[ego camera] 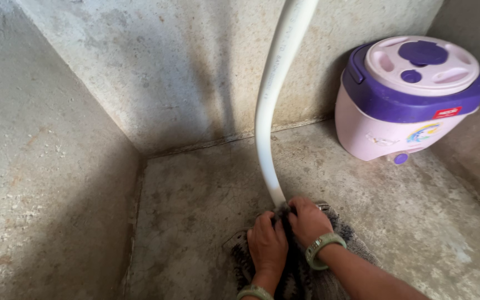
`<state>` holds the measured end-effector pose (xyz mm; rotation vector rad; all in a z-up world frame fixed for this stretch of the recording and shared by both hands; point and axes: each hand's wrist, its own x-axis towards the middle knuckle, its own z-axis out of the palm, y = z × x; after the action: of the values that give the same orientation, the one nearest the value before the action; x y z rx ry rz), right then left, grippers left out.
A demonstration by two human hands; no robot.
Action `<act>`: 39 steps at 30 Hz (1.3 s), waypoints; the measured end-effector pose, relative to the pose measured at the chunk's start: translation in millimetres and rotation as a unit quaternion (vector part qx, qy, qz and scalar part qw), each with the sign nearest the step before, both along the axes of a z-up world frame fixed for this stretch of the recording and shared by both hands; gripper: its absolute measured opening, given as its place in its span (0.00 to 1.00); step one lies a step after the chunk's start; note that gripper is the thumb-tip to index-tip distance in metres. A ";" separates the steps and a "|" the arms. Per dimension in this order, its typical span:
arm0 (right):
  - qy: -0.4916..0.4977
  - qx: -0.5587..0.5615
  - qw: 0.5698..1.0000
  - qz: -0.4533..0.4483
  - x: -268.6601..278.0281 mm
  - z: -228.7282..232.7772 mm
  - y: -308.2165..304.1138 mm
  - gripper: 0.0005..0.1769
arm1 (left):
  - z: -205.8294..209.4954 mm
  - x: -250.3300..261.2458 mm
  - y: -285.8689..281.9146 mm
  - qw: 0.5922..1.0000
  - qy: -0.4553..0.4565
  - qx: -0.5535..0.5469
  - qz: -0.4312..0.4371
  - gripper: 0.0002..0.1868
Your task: The person wipes a drainage pipe and the adjacent wall with a cloth by hand, focusing on the joints and surface areas around a sink.
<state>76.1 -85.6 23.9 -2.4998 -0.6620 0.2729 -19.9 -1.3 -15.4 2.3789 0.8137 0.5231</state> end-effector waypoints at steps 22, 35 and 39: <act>-0.093 -0.056 0.991 0.078 17.7 6.7 17.2 0.12 | -8.0 25.0 19.2 0.997 -0.061 0.021 0.054 0.09; -0.056 -0.195 0.977 0.072 12.8 12.5 8.7 0.16 | 3.7 12.4 17.6 0.997 -0.024 0.066 -0.042 0.08; -0.022 -0.219 0.973 0.072 13.3 17.2 10.3 0.16 | 7.4 11.3 14.9 0.997 -0.013 0.059 -0.055 0.09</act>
<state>89.4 -75.3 41.1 -2.8845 -0.8843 0.4601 -8.6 13.6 -7.9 2.5017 0.6530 0.5702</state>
